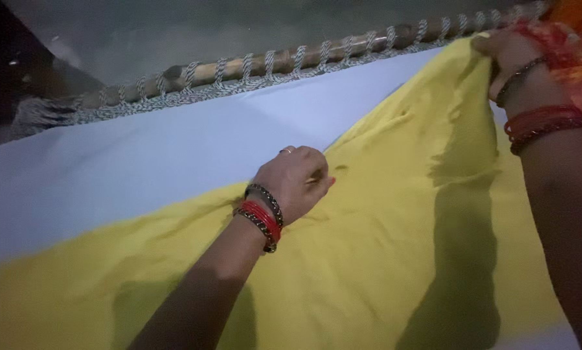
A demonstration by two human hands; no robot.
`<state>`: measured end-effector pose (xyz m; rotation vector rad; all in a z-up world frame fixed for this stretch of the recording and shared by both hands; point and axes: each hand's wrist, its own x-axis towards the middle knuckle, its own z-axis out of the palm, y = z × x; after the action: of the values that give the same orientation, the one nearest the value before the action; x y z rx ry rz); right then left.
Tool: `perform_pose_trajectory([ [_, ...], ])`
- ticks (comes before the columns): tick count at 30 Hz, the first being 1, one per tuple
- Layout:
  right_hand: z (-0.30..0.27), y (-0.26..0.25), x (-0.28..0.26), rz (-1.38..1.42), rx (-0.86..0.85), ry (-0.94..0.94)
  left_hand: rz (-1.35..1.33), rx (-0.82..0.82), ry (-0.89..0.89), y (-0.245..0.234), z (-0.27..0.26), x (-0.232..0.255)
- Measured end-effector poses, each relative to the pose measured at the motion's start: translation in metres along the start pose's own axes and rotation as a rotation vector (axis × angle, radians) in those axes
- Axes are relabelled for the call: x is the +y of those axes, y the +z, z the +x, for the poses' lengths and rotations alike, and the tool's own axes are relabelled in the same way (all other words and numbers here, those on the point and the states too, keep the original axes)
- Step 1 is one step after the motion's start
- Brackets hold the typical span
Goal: The person irons a yellow cloth laid on a white sheet, repeatedly folding and pressing it with an electric iron. The person smooths the fabric by hand between ironing passes and folds the cloth into a compact rectangle.
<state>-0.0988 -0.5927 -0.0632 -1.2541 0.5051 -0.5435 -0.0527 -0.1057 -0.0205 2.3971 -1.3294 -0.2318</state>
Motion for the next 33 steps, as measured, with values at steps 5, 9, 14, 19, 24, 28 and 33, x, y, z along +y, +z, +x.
perform_pose_trajectory([
  [5,0.001,-0.017,-0.005,0.016,-0.066,-0.285,-0.088,0.081,-0.247,-0.013,0.012,0.02],
  [9,0.006,-0.027,0.0,-0.187,-0.034,-0.318,0.104,-0.07,-0.193,-0.011,0.018,0.033],
  [14,0.014,-0.042,0.014,-0.144,0.002,-0.282,0.101,-0.112,-0.232,-0.002,0.006,0.036],
  [19,0.027,-0.058,0.026,-0.098,0.0,-0.231,0.127,-0.057,-0.229,0.003,-0.007,0.032],
  [24,0.025,-0.056,0.027,0.015,-0.087,-0.236,0.043,0.028,-0.171,0.009,-0.014,0.026],
  [28,-0.005,-0.045,0.024,-0.115,-0.025,-0.319,-0.27,0.034,-0.372,0.016,-0.009,0.022],
  [33,-0.022,-0.023,0.016,-0.196,0.102,-0.339,-0.093,-0.002,-0.298,0.028,0.008,0.021],
])
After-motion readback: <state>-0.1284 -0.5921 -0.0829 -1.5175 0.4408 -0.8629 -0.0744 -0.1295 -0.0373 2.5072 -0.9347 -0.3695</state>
